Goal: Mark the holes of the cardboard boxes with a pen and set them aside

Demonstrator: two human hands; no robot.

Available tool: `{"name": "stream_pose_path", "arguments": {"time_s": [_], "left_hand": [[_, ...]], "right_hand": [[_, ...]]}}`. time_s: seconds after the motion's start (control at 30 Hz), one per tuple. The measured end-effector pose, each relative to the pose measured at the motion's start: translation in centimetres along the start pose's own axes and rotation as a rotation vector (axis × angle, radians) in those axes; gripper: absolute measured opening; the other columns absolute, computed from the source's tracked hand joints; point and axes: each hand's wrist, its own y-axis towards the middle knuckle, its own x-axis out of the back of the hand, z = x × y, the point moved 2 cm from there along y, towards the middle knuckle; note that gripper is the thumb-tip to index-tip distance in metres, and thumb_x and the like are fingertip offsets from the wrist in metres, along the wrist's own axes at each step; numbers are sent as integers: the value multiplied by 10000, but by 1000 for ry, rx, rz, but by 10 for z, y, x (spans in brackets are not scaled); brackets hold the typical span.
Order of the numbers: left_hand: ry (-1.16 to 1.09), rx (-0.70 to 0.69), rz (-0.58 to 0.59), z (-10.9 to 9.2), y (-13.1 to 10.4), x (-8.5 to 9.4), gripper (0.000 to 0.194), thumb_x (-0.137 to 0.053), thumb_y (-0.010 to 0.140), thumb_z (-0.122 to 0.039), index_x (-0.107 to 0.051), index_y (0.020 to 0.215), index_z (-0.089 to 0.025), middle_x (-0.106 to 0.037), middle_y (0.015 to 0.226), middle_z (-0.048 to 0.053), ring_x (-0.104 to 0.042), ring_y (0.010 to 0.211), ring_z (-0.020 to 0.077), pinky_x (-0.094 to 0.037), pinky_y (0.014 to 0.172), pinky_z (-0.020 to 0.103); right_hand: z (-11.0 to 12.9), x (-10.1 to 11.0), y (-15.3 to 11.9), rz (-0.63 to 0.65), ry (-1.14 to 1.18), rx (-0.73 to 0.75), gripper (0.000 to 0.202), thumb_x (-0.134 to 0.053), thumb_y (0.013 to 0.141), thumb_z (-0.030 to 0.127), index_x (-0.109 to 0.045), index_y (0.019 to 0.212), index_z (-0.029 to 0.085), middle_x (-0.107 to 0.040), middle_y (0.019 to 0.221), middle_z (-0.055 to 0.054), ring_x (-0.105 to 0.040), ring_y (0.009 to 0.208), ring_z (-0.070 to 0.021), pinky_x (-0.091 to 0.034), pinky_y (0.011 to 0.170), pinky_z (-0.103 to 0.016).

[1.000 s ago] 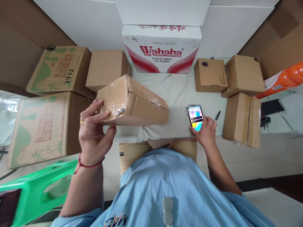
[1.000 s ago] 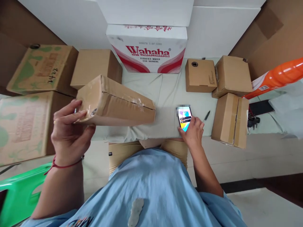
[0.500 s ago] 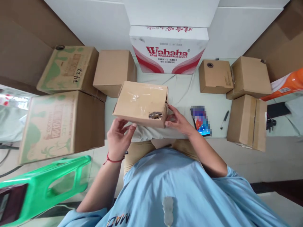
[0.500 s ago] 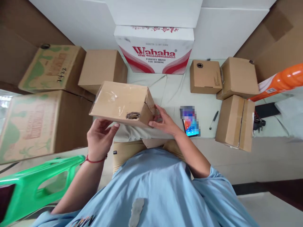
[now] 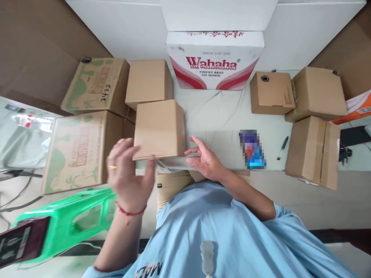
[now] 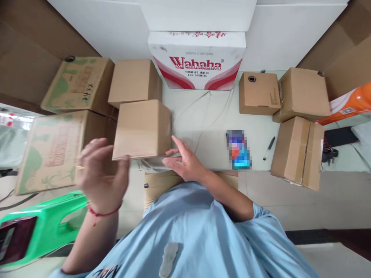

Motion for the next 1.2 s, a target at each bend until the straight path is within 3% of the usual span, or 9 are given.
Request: {"name": "stream_pose_path", "arguments": {"time_s": [0.07,0.13,0.27,0.5,0.67,0.83,0.97,1.1,1.2], "left_hand": [[37,-183,57,-25,-3,-20,516,-751,995,-278,-617,1488,-349,-628,1629,119,-433,1658,414,-342,1347,720],[73,-264,204,-39,-6,-44,481,-737,1009,-299,-651,1475,-382,-614,1679,86,-389,1691,416,-207,1377,771],[102,-210,324,-31,-3,-70,443,-683,1006,-224,-725,1412,-397,-597,1701,53,-414,1678,428,-122,1368,804],[234,-99,247,-8,-2,-47,492,-680,980,-205,-728,1439,-378,-755,1517,59,-622,1442,441,-383,1206,742],[252,-79,186,-12,3,-35,321,-683,998,-287,-794,1298,-323,-820,1363,93,-661,1282,427,-474,1109,674],[225,-134,261,-26,63,-44,224,-628,1055,-403,-801,1069,-262,-837,1223,117,-690,1276,400,-488,1146,636],[204,-272,440,-27,140,-83,301,-551,1081,-385,-768,1159,-193,-774,1409,108,-534,1571,357,-259,1385,662],[254,-260,571,4,192,-122,286,-528,1051,-329,-760,1099,-169,-732,1521,78,-470,1645,310,-65,1394,730],[229,-244,628,33,202,-126,401,-371,1127,-269,-741,1065,-130,-747,1501,32,-465,1636,297,13,1359,769]], "right_hand": [[0,12,-7,-34,-55,19,754,-812,931,621,-568,1571,308,-602,1615,-139,-741,1113,-207,-692,926,-407],[-1,30,-19,-82,-96,-6,571,-757,978,613,-673,1419,260,-764,1368,-120,-745,939,-179,-684,873,-390],[-2,73,-56,-303,-155,-55,474,-773,959,612,-749,1205,207,-833,1068,-93,-723,815,-168,-648,766,-340],[0,126,-114,-706,-168,-18,445,-822,893,605,-765,1088,208,-811,916,-69,-655,687,-153,-570,650,-320],[4,130,-115,-706,-179,18,437,-820,895,604,-771,1081,211,-807,904,-65,-648,669,-153,-565,648,-326],[12,131,-107,-644,-248,30,408,-803,938,583,-788,1116,216,-820,942,-64,-676,727,-160,-587,693,-326],[17,132,-112,-653,-260,48,387,-808,947,561,-794,1116,213,-822,939,-57,-676,719,-150,-585,695,-311],[19,130,-127,-691,-280,51,374,-799,959,547,-802,1120,209,-827,950,-62,-690,731,-155,-607,732,-327],[19,131,-144,-744,-313,61,368,-791,964,546,-807,1106,206,-825,936,-66,-691,724,-162,-615,729,-337]]}}
